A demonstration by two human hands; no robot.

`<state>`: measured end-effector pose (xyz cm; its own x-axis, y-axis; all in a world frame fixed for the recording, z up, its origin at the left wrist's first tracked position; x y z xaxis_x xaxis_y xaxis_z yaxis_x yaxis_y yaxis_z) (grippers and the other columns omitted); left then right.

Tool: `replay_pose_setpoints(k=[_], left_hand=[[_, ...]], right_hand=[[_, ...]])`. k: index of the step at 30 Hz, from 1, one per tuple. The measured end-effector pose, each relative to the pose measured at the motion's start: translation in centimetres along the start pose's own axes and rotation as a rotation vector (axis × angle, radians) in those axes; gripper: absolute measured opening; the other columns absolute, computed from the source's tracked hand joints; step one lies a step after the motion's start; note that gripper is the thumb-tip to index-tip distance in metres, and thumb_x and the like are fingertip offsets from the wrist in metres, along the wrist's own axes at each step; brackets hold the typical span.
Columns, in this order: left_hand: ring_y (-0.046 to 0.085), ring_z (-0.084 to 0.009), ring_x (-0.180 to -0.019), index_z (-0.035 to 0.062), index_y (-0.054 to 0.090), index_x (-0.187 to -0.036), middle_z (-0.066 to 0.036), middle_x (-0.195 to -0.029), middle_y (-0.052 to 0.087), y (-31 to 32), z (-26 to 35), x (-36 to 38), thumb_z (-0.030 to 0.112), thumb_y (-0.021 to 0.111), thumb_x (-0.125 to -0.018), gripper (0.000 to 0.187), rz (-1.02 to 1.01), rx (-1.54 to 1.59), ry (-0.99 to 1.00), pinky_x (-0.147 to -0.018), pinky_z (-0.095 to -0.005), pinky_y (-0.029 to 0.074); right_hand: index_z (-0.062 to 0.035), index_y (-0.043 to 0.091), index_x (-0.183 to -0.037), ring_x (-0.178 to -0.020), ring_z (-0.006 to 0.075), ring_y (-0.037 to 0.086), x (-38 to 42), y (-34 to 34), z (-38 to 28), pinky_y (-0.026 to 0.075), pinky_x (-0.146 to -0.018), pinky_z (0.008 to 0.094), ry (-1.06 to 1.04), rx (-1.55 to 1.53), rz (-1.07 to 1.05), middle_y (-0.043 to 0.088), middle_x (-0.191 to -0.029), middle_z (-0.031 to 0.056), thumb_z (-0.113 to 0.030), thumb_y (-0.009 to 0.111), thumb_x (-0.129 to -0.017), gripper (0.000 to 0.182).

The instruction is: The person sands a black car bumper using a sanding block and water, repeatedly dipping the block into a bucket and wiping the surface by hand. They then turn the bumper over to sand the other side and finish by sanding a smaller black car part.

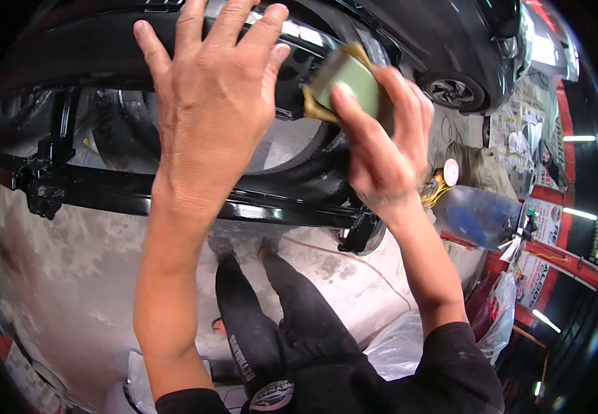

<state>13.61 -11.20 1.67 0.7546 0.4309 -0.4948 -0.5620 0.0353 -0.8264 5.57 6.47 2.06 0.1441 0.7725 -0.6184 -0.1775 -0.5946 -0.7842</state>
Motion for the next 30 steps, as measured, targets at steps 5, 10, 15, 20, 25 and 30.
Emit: replay_pose_setpoints(k=[5, 10, 15, 20, 25, 30], left_hand=[[0.044, -0.0334, -0.154, 0.0263, 0.067, -0.150, -0.001, -0.153, 0.062, 1.3, -1.2, 0.5, 0.033, 0.061, -0.111, 0.039, 0.060, -0.004, 0.085, -0.126, -0.0776, 0.022], [0.035, -0.0334, -0.162, 0.0247, 0.057, -0.160, -0.002, -0.166, 0.051, 1.5, -0.8, 1.1, 0.033, 0.059, -0.112, 0.049, 0.010, -0.048, 0.068, -0.127, -0.0757, 0.021], [0.018, -0.0313, -0.170, 0.0176, 0.032, -0.175, -0.006, -0.184, 0.023, 2.8, 3.2, 3.7, 0.044, 0.068, -0.102, 0.085, -0.127, 0.011, 0.043, -0.130, -0.0701, 0.021], [0.015, -0.0279, -0.171, 0.0089, 0.038, -0.171, -0.007, -0.184, 0.021, 5.4, 9.6, 6.2, 0.056, 0.072, -0.093, 0.098, -0.213, 0.186, 0.193, -0.133, -0.0697, 0.010], [0.024, -0.0237, -0.168, 0.0050, 0.051, -0.163, -0.005, -0.180, 0.032, 5.7, 12.7, 7.7, 0.055, 0.076, -0.088, 0.094, -0.300, 0.351, 0.294, -0.133, -0.0705, 0.013], [0.016, -0.0238, -0.170, 0.0132, 0.047, -0.167, 0.001, -0.182, 0.027, 4.7, 10.0, 7.4, 0.063, 0.075, -0.086, 0.099, -0.286, 0.212, 0.222, -0.131, -0.0759, 0.008]], right_hand=[[-0.0121, 0.082, -0.125, -0.119, 0.0409, 0.065, 3.6, -1.9, 1.7, 0.050, -0.104, 0.0484, 0.037, 0.044, -0.011, 0.068, -0.134, 0.0241, -0.008, 0.074, -0.079, 0.047], [-0.0083, 0.082, -0.128, -0.120, 0.0400, 0.064, 6.2, -4.9, 2.6, 0.052, -0.102, 0.0470, 0.243, -0.024, -0.023, 0.065, -0.135, 0.0269, -0.001, 0.079, -0.086, 0.042], [-0.0012, 0.078, -0.130, -0.125, 0.0391, 0.064, 8.0, -5.9, 3.5, 0.052, -0.107, 0.0461, 0.392, -0.111, 0.073, 0.064, -0.140, 0.0286, -0.006, 0.078, -0.095, 0.036], [-0.0023, 0.076, -0.136, -0.130, 0.0377, 0.065, 9.2, -6.4, 4.1, 0.052, -0.110, 0.0461, 0.468, -0.188, 0.117, 0.063, -0.142, 0.0270, -0.005, 0.079, -0.096, 0.040], [-0.0044, 0.076, -0.136, -0.129, 0.0370, 0.064, 9.5, -6.3, 4.0, 0.052, -0.109, 0.0458, 0.483, -0.215, 0.117, 0.064, -0.142, 0.0255, -0.007, 0.080, -0.095, 0.042], [-0.0048, 0.077, -0.135, -0.127, 0.0375, 0.064, 9.5, -6.3, 3.3, 0.051, -0.108, 0.0466, 0.450, -0.141, 0.072, 0.064, -0.141, 0.0264, -0.007, 0.080, -0.094, 0.041]])
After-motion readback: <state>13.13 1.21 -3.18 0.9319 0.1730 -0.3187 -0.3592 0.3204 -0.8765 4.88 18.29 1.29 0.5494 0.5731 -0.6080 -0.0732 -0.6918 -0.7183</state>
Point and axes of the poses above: each hand's wrist, its own x-axis away from the middle knuckle, its own y-axis out of the palm, z = x × y, the point moved 4 cm from there along -x, towards the middle knuckle
